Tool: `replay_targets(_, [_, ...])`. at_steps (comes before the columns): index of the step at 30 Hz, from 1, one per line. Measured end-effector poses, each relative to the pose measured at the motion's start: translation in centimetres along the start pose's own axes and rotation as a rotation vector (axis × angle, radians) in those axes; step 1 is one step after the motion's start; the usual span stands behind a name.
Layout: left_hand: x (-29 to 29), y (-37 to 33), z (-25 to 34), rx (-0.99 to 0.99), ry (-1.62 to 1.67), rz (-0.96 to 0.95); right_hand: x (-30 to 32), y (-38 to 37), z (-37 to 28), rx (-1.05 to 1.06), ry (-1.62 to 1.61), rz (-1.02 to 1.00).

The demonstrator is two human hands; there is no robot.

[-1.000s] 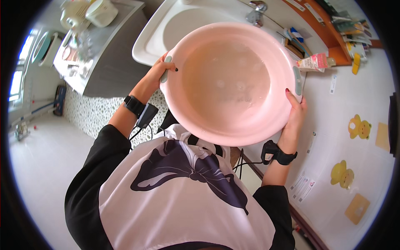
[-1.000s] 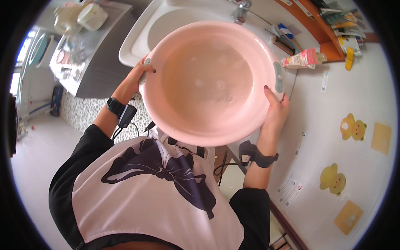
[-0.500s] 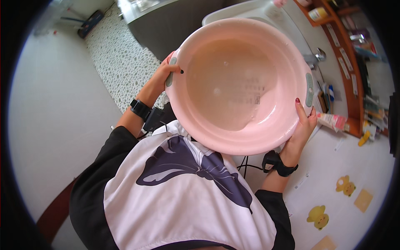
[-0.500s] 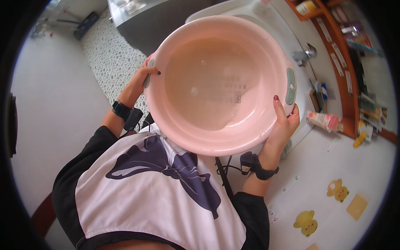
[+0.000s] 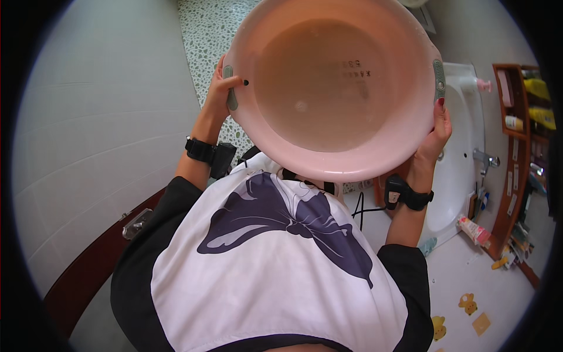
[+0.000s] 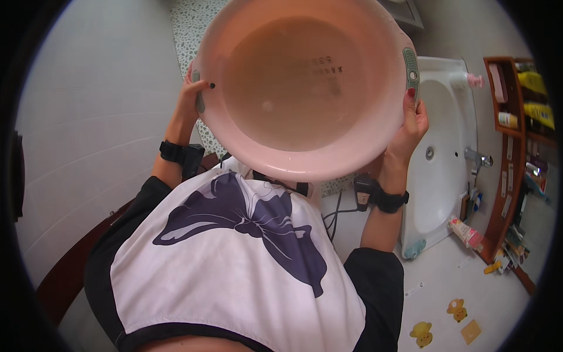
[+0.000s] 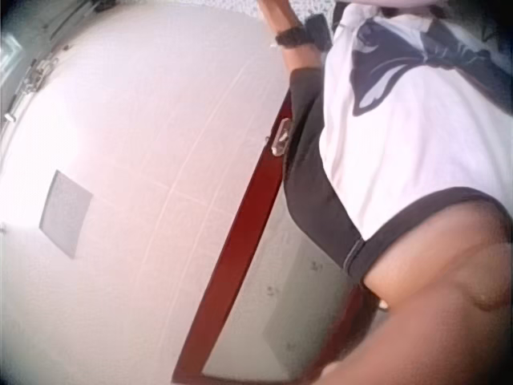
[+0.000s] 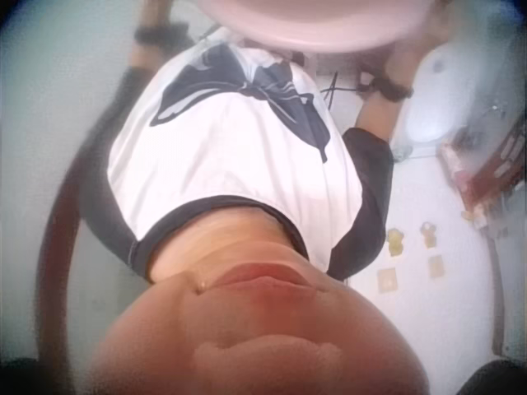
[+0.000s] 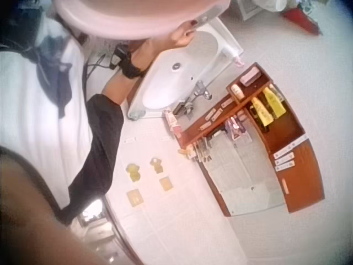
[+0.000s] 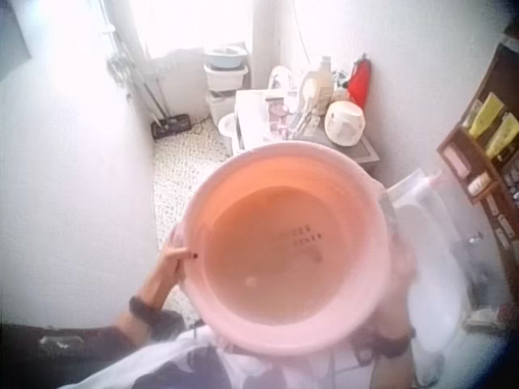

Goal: The person washes a cloth in a basin, dumps the water into a toilet, refills the basin with water, and then uses the damp cloth to wipe a blue floor scale and the floor.

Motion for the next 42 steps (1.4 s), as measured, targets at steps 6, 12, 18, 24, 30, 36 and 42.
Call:
replay_targets(6, [8.2, -4.8, 8.3, -0.157, 0.0, 0.096, -14.8, -1.3, 4.0, -0.082, -0.058, -0.177])
replay_targets(12, [12.3, -13.3, 12.1, -0.196, -0.049, 0.241, -26.4, -8.3, 10.2, -0.159, -0.186, -0.285])
replay_targets(18, [16.6, -32.2, 8.8, -0.144, -0.043, 0.287, -38.1, -21.1, 22.5, -0.286, -0.18, -0.315])
replay_targets(24, [18.7, -50.5, 8.4, -0.103, -0.088, 0.296, -49.3, -33.7, 31.9, -0.311, -0.191, -0.297])
replay_targets(30, [19.8, -59.3, 12.2, -0.076, -0.05, 0.27, -57.1, -38.6, 32.4, -0.354, -0.181, -0.316])
replay_targets(36, [21.7, -70.0, 16.1, -0.013, -0.21, 0.18, -64.6, -42.1, 32.9, -0.315, -0.212, -0.205])
replay_targets(42, [21.7, -81.9, 16.6, 0.08, -0.256, 0.025, -66.9, -44.7, 35.4, -0.241, -0.15, 0.025])
Point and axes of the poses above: each hand's wrist, its own y-axis away from the middle knuckle, its own x-axis out of the back of the hand, z = x × y, the point moved 6 cm from there along -y, towards the middle knuckle, and after that the axes turned 9 degrees about z, right-handed, at the moved point
